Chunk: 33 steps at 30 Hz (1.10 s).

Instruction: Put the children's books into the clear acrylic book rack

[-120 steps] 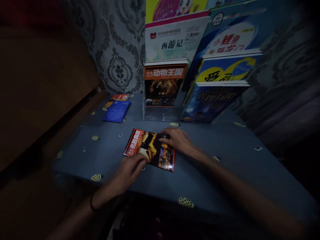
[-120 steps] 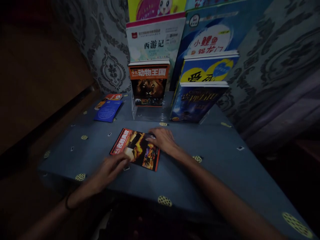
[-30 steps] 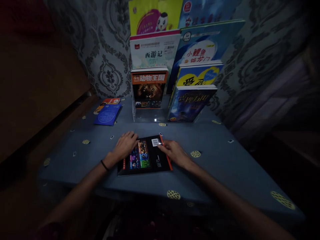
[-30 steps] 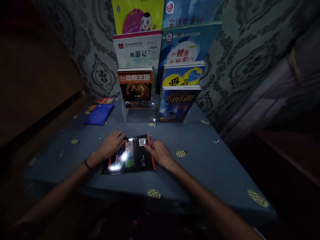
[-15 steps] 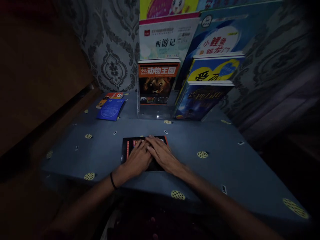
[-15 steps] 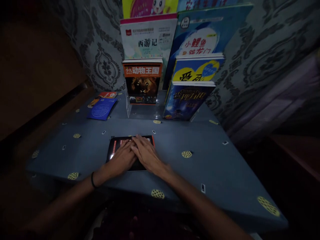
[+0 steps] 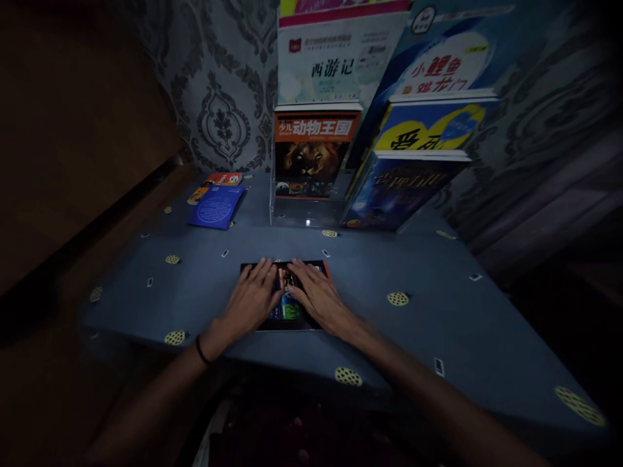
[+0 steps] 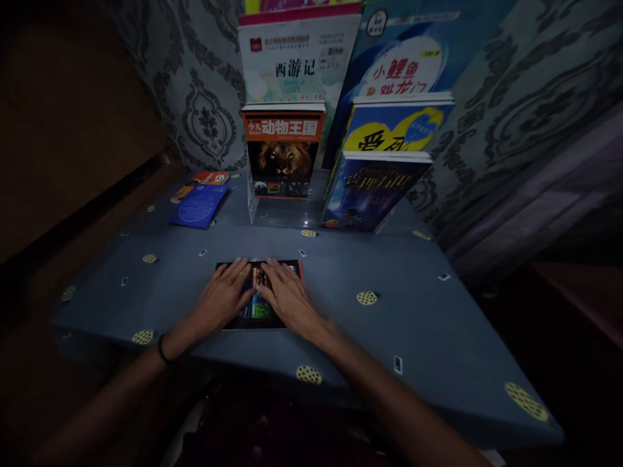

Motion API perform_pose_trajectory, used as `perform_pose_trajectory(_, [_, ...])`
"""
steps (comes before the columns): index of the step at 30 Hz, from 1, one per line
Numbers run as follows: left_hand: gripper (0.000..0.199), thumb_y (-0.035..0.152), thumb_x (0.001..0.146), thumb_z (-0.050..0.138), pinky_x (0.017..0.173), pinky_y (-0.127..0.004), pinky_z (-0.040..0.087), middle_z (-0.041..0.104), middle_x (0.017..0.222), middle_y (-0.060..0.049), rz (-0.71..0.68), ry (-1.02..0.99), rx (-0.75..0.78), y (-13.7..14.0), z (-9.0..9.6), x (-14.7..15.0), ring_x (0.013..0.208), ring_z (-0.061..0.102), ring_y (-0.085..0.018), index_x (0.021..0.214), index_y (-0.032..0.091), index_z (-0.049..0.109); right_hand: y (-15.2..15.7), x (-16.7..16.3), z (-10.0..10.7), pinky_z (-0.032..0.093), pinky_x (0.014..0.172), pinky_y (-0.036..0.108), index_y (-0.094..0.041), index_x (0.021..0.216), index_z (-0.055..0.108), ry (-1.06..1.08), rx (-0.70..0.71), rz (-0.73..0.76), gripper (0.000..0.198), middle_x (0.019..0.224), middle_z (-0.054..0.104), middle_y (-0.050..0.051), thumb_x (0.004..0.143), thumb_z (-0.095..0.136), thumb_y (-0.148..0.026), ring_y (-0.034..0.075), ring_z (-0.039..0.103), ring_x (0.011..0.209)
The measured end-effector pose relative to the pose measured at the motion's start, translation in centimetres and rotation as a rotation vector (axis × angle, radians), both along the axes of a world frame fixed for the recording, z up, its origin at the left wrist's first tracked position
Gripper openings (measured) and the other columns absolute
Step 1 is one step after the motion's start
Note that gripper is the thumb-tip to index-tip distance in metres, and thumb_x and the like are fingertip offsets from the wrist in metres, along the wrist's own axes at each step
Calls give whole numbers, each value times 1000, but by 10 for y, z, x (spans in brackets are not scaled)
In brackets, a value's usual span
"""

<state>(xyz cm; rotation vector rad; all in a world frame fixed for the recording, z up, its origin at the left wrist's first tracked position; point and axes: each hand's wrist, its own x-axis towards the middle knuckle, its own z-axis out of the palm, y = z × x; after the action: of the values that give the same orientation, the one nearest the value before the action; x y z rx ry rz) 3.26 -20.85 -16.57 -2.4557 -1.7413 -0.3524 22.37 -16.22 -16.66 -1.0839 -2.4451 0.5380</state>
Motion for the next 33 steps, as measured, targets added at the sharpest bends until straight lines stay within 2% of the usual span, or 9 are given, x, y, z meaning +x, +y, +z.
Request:
perform_pose_trajectory(4, [48,37,103,35,114,-51,38,49,149,-19,62,-39,10,-5,-1,-25,143,42,-28,142,9,46,-1,0,2,32,120,55,-21,146,47,-13,23,3,51,153,47,14,102,39,-46,29,41,143])
perform_pose_trajectory(9, [48,37,104,34,115,-52,37,47,151,-17,82,-38,-25,-7,2,-31,144,40,-26,143,11,44,-1,1,2,31,120,55,-21,145,48,-52,62,11,49,152,48,13,101,40,-43,28,41,143])
perform_pose_trajectory(14, [50,38,104,34,116,-51,35,45,153,-16,75,-27,-48,-7,2,-31,146,37,-26,145,11,42,9,17,-5,30,119,54,-17,142,51,-121,104,-143,51,152,48,14,101,37,-43,29,38,145])
perform_pose_trajectory(18, [50,38,104,33,115,-52,36,46,152,-17,67,-11,-58,-5,1,-33,145,38,-27,146,12,42,11,34,-5,32,118,54,-16,142,51,-144,112,-183,50,149,51,14,101,35,-40,28,43,142])
perform_pose_trajectory(22, [47,41,103,38,111,-55,38,44,153,-17,23,95,-43,9,13,-37,144,38,-32,144,20,47,-13,48,-2,43,106,56,-16,136,57,-134,193,-223,47,136,62,15,100,39,-41,32,54,128])
perform_pose_trajectory(25, [51,50,98,44,99,-54,46,54,138,-21,14,221,-38,29,32,-34,129,51,-37,139,20,51,-55,54,1,52,89,56,-15,126,63,-118,210,-237,43,117,70,16,99,41,-39,34,61,108])
perform_pose_trajectory(28, [51,53,97,45,86,-46,51,62,116,-19,34,288,-93,46,47,-20,108,60,-34,130,16,56,-106,45,6,54,88,54,-18,129,62,-35,130,-87,38,111,72,15,100,40,-28,31,63,102])
perform_pose_trajectory(31, [46,53,97,44,79,-38,53,62,112,-17,31,273,-135,51,51,4,101,62,-30,116,15,61,-139,19,16,50,102,53,-19,138,56,45,-10,207,42,131,66,14,98,48,-30,30,56,124])
perform_pose_trajectory(33, [42,50,97,46,81,-39,54,62,112,-17,-32,245,-122,45,48,17,104,61,-31,112,15,62,-143,1,26,38,115,51,-23,138,56,43,-108,435,44,141,60,10,96,56,-35,26,50,134])
